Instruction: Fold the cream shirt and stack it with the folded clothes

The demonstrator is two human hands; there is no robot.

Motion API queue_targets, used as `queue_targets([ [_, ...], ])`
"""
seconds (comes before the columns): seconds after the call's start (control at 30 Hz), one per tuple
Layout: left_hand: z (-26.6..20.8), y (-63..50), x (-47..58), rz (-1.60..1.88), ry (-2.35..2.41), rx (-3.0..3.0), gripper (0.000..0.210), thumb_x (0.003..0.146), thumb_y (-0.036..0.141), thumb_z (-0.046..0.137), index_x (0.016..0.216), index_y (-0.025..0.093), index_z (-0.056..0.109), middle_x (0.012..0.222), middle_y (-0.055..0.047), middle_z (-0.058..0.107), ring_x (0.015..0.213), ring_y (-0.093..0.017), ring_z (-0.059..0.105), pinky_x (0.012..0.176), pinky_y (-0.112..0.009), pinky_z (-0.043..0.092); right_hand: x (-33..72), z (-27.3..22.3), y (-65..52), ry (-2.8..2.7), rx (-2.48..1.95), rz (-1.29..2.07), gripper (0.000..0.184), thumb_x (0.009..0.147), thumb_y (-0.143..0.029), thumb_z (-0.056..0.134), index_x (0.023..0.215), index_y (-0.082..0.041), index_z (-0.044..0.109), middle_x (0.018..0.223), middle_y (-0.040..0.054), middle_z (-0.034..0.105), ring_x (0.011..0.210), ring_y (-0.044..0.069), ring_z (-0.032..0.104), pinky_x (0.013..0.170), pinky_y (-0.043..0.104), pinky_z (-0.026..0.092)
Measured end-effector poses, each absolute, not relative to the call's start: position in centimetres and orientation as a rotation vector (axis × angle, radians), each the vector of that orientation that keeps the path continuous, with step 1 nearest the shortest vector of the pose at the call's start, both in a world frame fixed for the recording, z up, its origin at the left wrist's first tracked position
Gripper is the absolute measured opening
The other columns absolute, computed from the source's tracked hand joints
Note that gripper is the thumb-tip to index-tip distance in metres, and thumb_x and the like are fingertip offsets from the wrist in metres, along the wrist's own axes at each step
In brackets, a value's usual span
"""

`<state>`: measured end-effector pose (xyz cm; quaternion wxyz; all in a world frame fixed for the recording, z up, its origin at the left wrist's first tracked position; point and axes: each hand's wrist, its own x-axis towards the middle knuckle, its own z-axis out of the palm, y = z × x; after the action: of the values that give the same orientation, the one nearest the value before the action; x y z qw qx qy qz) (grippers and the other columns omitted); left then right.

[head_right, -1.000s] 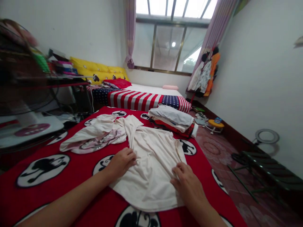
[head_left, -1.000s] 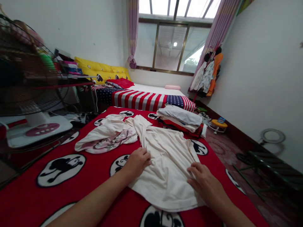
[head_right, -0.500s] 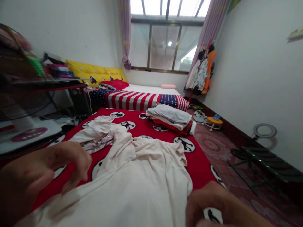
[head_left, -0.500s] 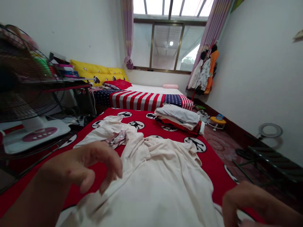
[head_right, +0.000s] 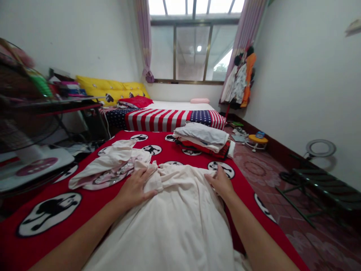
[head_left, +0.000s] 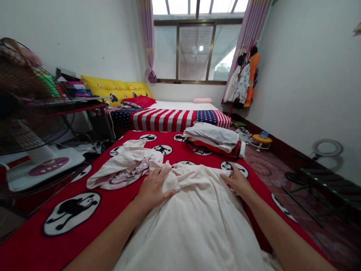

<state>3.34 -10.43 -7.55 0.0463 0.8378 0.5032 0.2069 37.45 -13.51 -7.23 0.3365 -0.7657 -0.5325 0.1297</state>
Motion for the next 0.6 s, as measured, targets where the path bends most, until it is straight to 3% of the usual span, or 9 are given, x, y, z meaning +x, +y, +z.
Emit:
queue_targets([
  [0.1,-7.0,-10.6,3.5,0.740,1.468,2.517,0.030,0.072,0.035,0.067,0.099,0.023,0.070,0.122,-0.010,0.059,0.114,-0.028,0.053,0.097,-0.041,0.042,36.6,-6.2,-13.7,-1.429,-1.923,0.404,0.038,0.069,-0.037,0.067,0.100,-0.014,0.067,0.071,0.0031,0.065,0.065,0.020,0.060,0.059,0.028,0.045],
  [0.17,-6.2,-10.3,2.9,0.887,1.373,2.355,0.017,0.074,0.031,0.063,0.085,0.020,0.071,0.108,-0.008,0.066,0.102,-0.025,0.059,0.091,-0.037,0.045,35.4,-4.7,-15.1,-1.436,-1.753,0.299,0.023,0.074,-0.037,0.063,0.085,-0.017,0.068,0.075,0.0034,0.065,0.071,0.020,0.060,0.064,0.028,0.045],
  [0.27,-4.6,-9.3,0.7,1.130,1.300,1.823,0.027,0.071,0.041,0.064,0.083,0.016,0.070,0.082,-0.006,0.070,0.075,-0.021,0.064,0.070,-0.030,0.050,33.2,-2.2,-18.9,-1.500,-1.356,0.056,0.011,0.078,-0.031,0.061,0.080,-0.020,0.063,0.094,0.0061,0.062,0.089,0.021,0.059,0.078,0.030,0.045],
  [0.37,-3.2,-8.2,-2.0,1.313,1.295,1.339,0.042,0.060,0.048,0.070,0.086,0.015,0.067,0.068,-0.002,0.067,0.056,-0.016,0.059,0.053,-0.025,0.046,31.7,-0.9,-22.7,-1.846,-1.217,0.256,0.004,0.078,-0.022,0.059,0.082,-0.020,0.062,0.109,0.0079,0.060,0.096,0.020,0.058,0.079,0.028,0.045],
  [0.5,-2.4,-7.3,-4.5,1.302,1.470,1.429,0.035,0.061,0.047,0.066,0.079,0.016,0.065,0.067,-0.002,0.067,0.058,-0.018,0.059,0.054,-0.025,0.045,31.1,-2.0,-25.1,-2.065,-1.586,0.680,0.008,0.078,-0.024,0.060,0.083,-0.019,0.062,0.084,0.0032,0.065,0.070,0.015,0.057,0.059,0.022,0.040],
  [0.6,-2.2,-7.2,-5.8,1.020,1.813,1.895,0.028,0.066,0.046,0.059,0.071,0.019,0.068,0.069,-0.005,0.068,0.069,-0.023,0.062,0.059,-0.027,0.044,31.0,-3.3,-25.5,-1.985,-1.735,0.825,0.027,0.075,-0.025,0.062,0.102,-0.021,0.063,0.080,-0.0004,0.066,0.070,0.015,0.058,0.058,0.021,0.039],
])
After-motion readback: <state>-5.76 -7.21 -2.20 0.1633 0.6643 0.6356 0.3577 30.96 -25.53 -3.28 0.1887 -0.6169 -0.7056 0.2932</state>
